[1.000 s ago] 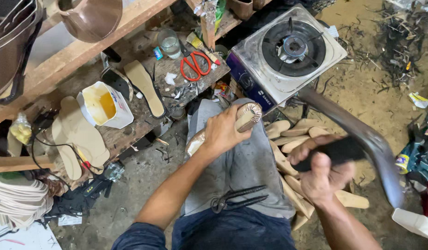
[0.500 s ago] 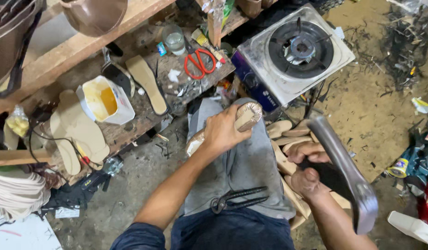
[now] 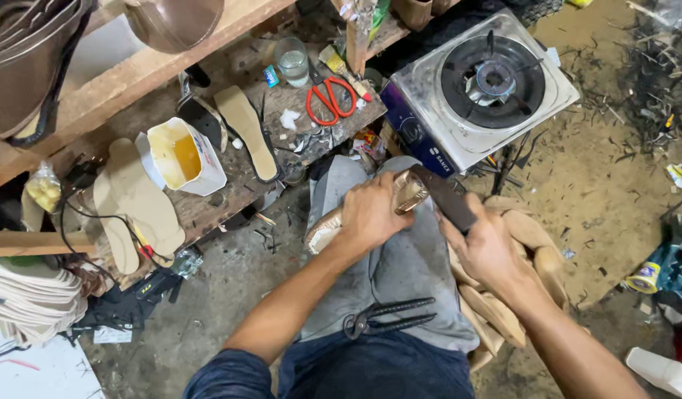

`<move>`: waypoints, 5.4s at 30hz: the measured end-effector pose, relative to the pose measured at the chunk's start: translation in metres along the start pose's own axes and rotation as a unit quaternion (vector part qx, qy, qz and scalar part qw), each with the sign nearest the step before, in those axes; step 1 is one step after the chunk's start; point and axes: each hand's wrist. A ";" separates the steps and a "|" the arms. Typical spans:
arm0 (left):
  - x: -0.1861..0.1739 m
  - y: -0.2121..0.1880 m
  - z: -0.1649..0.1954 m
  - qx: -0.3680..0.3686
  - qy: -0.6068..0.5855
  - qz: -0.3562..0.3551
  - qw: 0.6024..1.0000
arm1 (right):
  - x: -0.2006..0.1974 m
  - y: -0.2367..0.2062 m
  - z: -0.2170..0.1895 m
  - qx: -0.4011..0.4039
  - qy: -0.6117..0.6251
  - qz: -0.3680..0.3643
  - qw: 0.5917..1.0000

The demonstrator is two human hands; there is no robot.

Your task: The person uses a hammer and pliers to shape and secure the upper of a metallic shoe around its sole. They repeatedly tap the edges, adjust the fit, and inspect the shoe throughout the process.

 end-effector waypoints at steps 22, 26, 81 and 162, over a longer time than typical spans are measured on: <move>-0.022 0.008 0.000 -0.004 -0.052 0.010 0.999 | 0.110 -0.050 0.049 0.146 0.206 0.129 0.959; -0.020 0.004 0.001 0.003 -0.060 0.017 0.998 | 0.102 -0.048 0.045 -0.079 0.330 0.203 0.918; -0.004 -0.008 0.010 0.013 -0.006 0.045 0.999 | 0.089 -0.046 0.033 0.096 0.259 0.092 0.957; -0.075 -0.076 0.029 0.218 -0.309 -0.005 0.926 | -0.006 0.003 -0.057 -0.272 0.287 0.090 0.914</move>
Point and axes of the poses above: each hand's wrist, its own y-axis towards the middle knuckle, its own x-axis out of the palm, z = x × y, and after that the axes turned 12 degrees about -y, right-handed
